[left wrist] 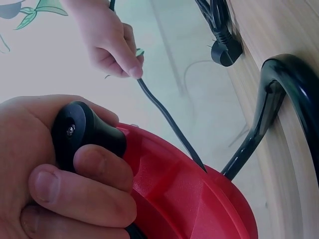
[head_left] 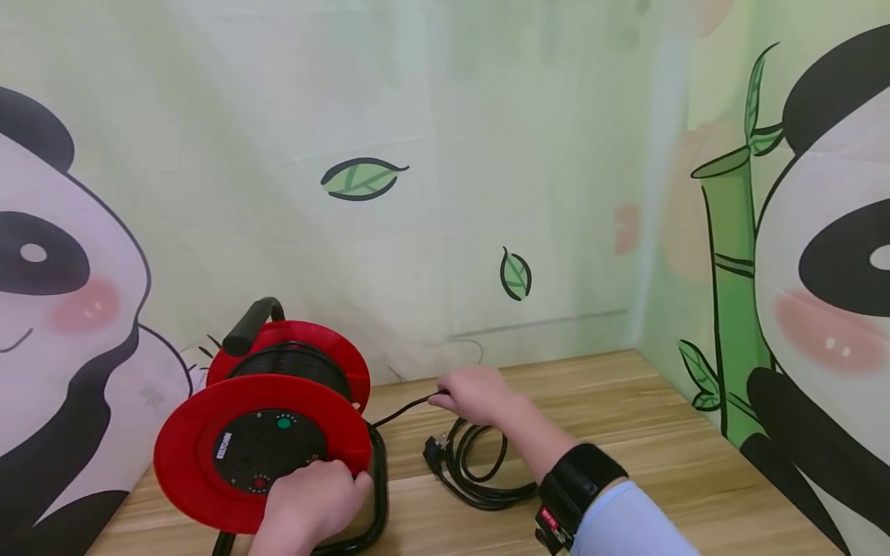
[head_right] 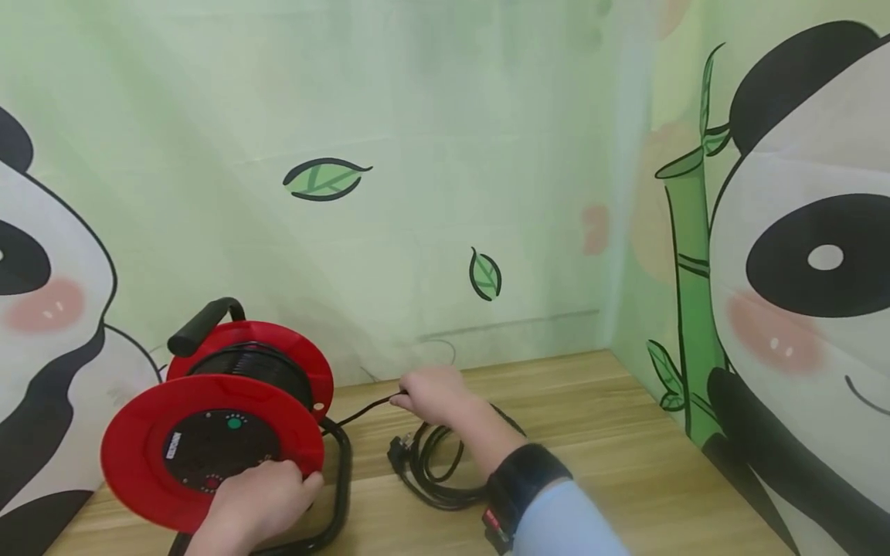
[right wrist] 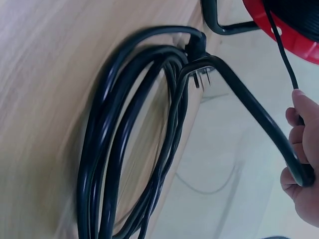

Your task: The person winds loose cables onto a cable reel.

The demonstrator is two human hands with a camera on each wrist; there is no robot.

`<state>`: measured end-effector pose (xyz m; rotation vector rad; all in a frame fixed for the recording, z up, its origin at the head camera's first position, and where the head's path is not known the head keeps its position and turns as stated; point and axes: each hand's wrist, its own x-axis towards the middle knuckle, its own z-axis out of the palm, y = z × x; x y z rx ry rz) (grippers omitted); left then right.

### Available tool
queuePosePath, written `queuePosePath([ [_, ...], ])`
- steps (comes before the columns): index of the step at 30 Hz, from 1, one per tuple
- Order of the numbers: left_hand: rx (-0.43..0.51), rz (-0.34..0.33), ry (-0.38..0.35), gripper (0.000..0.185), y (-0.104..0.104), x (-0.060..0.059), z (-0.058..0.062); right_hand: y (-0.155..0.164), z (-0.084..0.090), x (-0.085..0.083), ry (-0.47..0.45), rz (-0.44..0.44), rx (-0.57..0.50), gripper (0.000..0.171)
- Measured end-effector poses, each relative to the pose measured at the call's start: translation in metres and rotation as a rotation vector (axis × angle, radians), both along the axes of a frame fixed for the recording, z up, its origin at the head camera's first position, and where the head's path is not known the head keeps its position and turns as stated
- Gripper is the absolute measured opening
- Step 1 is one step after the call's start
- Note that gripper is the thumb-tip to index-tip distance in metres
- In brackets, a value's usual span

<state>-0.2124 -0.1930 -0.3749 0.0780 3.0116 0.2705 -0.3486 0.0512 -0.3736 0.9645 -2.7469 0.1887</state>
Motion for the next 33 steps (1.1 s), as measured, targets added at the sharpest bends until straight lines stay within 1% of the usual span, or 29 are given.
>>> queuePosePath([
  [4, 0.002, -0.002, 0.002, 0.047, 0.0, -0.001, 0.001, 0.011, 0.004, -0.001, -0.011, 0.008, -0.045, 0.041],
  [7, 0.004, 0.0, -0.002, 0.047, 0.0, -0.002, 0.001, 0.02, 0.005, -0.003, -0.003, 0.009, -0.067, 0.043],
  [11, 0.008, 0.0, -0.003, 0.047, 0.001, -0.003, 0.001, 0.036, 0.004, -0.006, -0.003, -0.016, -0.094, 0.044],
  [15, 0.008, -0.003, 0.0, 0.047, 0.002, -0.004, 0.001, 0.055, 0.004, -0.01, -0.024, -0.03, -0.124, 0.042],
  [19, 0.008, -0.006, 0.012, 0.047, 0.003, -0.004, 0.001, 0.078, 0.004, -0.014, -0.077, -0.048, -0.187, 0.038],
  [24, 0.013, -0.006, 0.02, 0.047, 0.003, -0.004, 0.002, 0.104, 0.002, -0.017, -0.102, -0.106, -0.239, 0.038],
  [28, 0.019, 0.0, 0.016, 0.047, 0.001, -0.002, 0.002, 0.109, -0.003, -0.02, -0.109, -0.103, -0.251, 0.038],
  [33, 0.026, 0.012, -0.008, 0.046, -0.002, 0.001, 0.0, 0.104, -0.009, -0.023, -0.13, -0.105, -0.283, 0.039],
])
